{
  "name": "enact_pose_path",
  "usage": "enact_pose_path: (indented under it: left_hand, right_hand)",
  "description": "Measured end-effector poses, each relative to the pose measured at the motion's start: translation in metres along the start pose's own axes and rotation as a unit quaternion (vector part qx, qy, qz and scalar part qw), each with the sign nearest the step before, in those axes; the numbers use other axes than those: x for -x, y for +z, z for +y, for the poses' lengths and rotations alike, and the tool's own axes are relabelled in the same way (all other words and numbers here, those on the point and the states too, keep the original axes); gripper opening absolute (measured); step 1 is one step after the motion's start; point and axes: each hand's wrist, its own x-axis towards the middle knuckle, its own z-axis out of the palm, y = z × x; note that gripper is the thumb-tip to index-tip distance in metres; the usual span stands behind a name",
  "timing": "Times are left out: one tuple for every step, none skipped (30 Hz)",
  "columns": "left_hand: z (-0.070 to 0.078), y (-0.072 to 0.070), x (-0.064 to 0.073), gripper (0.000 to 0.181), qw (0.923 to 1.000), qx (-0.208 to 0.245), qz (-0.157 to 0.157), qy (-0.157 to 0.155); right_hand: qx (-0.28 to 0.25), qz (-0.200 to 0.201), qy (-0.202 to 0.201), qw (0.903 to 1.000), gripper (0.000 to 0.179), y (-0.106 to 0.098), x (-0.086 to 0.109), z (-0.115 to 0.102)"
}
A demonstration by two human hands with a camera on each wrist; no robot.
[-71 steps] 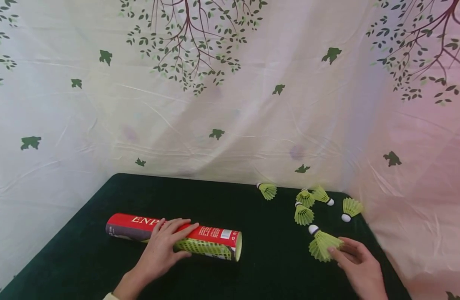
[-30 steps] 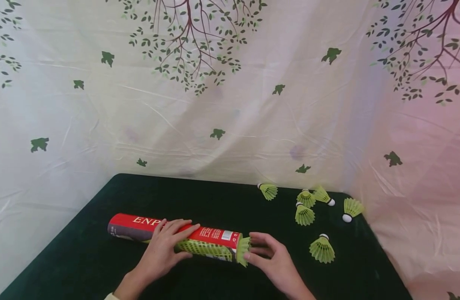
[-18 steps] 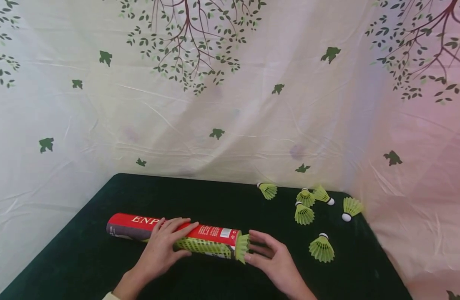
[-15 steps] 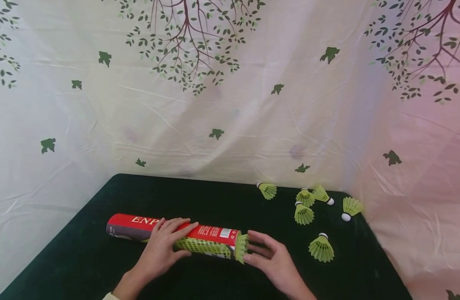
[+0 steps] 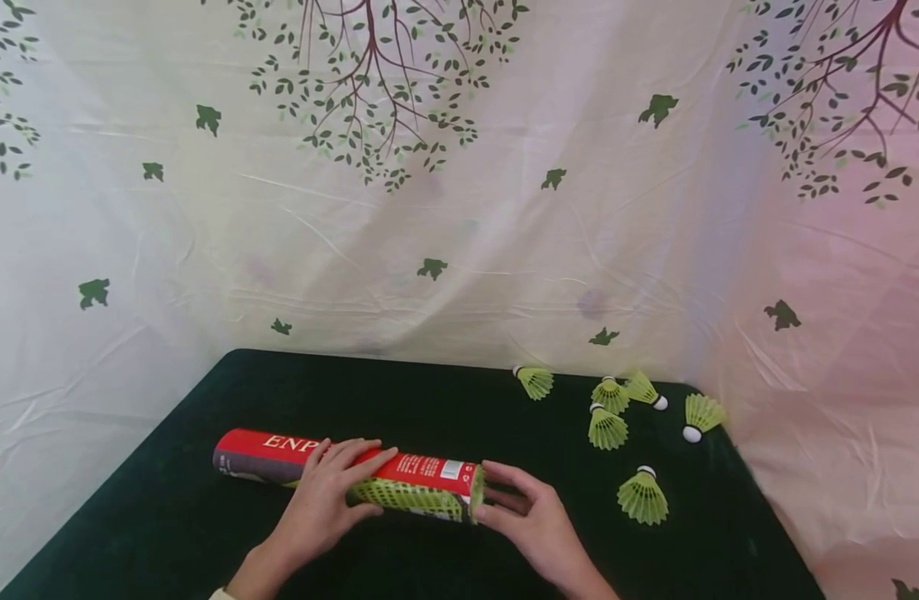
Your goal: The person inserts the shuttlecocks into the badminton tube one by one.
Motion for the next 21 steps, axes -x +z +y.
enact_pose_path:
  left_hand:
    - [0.0003, 0.0, 0.0001, 0.088, 1.0, 0.001, 0.001, 0.0]
    - [0.0006, 0.0, 0.0001, 0.088, 1.0, 0.003, 0.001, 0.0]
    - [0.0009, 0.0, 0.0002, 0.088, 1.0, 0.003, 0.001, 0.0]
    - [0.0012, 0.0, 0.0002, 0.087, 1.0, 0.004, 0.002, 0.0]
    - [0.0014, 0.0001, 0.0003, 0.087, 1.0, 0.004, 0.002, 0.0]
    - [0.0016, 0.0001, 0.0003, 0.087, 1.0, 0.004, 0.003, 0.0]
    - [0.0018, 0.0002, 0.0004, 0.087, 1.0, 0.004, 0.003, 0.0]
    - [0.002, 0.0002, 0.0005, 0.088, 1.0, 0.003, 0.003, 0.001]
    - [0.0022, 0.0003, 0.0006, 0.088, 1.0, 0.003, 0.004, 0.001]
    - [0.0022, 0.0004, 0.0009, 0.088, 1.0, 0.003, 0.004, 0.002]
    - [0.0023, 0.0004, 0.0011, 0.088, 1.0, 0.003, 0.005, 0.002]
    - [0.0024, 0.0004, 0.0014, 0.089, 1.0, 0.003, 0.006, 0.003]
    - [0.0025, 0.0005, 0.0019, 0.089, 1.0, 0.003, 0.006, 0.003]
    - [0.0025, 0.0005, 0.0022, 0.089, 1.0, 0.004, 0.007, 0.004]
    - [0.0025, 0.0005, 0.0025, 0.089, 0.9999, 0.004, 0.008, 0.004]
    - [0.0025, 0.0006, 0.003, 0.089, 0.9999, 0.003, 0.009, 0.004]
    - [0.0025, 0.0006, 0.0032, 0.089, 0.9999, 0.003, 0.01, 0.004]
    - [0.0024, 0.0007, 0.0035, 0.089, 0.9999, 0.004, 0.01, 0.004]
    - [0.0022, 0.0009, 0.0039, 0.089, 0.9999, 0.003, 0.01, 0.005]
    - [0.0021, 0.001, 0.0041, 0.089, 0.9999, 0.004, 0.01, 0.004]
    - [0.0019, 0.0012, 0.0044, 0.089, 0.9999, 0.004, 0.01, 0.005]
  right_hand:
    - [0.002, 0.002, 0.001, 1.0, 0.063, 0.0004, -0.0004, -0.0003]
    - [0.003, 0.004, 0.001, 1.0, 0.064, 0.0007, -0.0006, -0.0005]
    - [0.004, 0.006, 0.003, 1.0, 0.064, 0.001, -0.0007, -0.0007]
    - [0.005, 0.007, 0.004, 1.0, 0.065, 0.0011, -0.0007, -0.0009]
    - [0.005, 0.008, 0.006, 0.9999, 0.066, 0.0012, -0.0008, -0.0009]
    - [0.006, 0.009, 0.008, 0.9999, 0.066, 0.0013, -0.0007, -0.0011]
    - [0.008, 0.01, 0.01, 0.9999, 0.067, 0.0015, -0.0007, -0.0012]
    - [0.01, 0.011, 0.011, 0.9998, 0.067, 0.0017, -0.0009, -0.0013]
    - [0.012, 0.013, 0.014, 0.9998, 0.067, 0.0021, -0.0011, -0.0012]
    - [0.014, 0.014, 0.015, 0.9997, 0.067, 0.0024, -0.0013, -0.0013]
    - [0.016, 0.015, 0.016, 0.9996, 0.067, 0.0027, -0.0015, -0.0012]
    - [0.018, 0.016, 0.017, 0.9996, 0.067, 0.003, -0.0015, -0.0012]
    - [0.019, 0.015, 0.017, 0.9996, 0.067, 0.0032, -0.0015, -0.0012]
    - [0.019, 0.015, 0.016, 0.9996, 0.066, 0.0034, -0.0015, -0.0011]
    - [0.019, 0.015, 0.016, 0.9996, 0.066, 0.0035, -0.0015, -0.001]
    - [0.02, 0.014, 0.015, 0.9996, 0.066, 0.0036, -0.0013, -0.001]
    - [0.019, 0.015, 0.013, 0.9996, 0.065, 0.0037, -0.0014, -0.0009]
    - [0.017, 0.014, 0.012, 0.9997, 0.065, 0.0037, -0.0014, -0.0008]
    - [0.016, 0.014, 0.011, 0.9997, 0.064, 0.0038, -0.0014, -0.0008]
    - [0.017, 0.013, 0.01, 0.9997, 0.064, 0.0038, -0.0013, -0.0007]
    - [0.015, 0.012, 0.01, 0.9998, 0.064, 0.0038, -0.001, -0.0007]
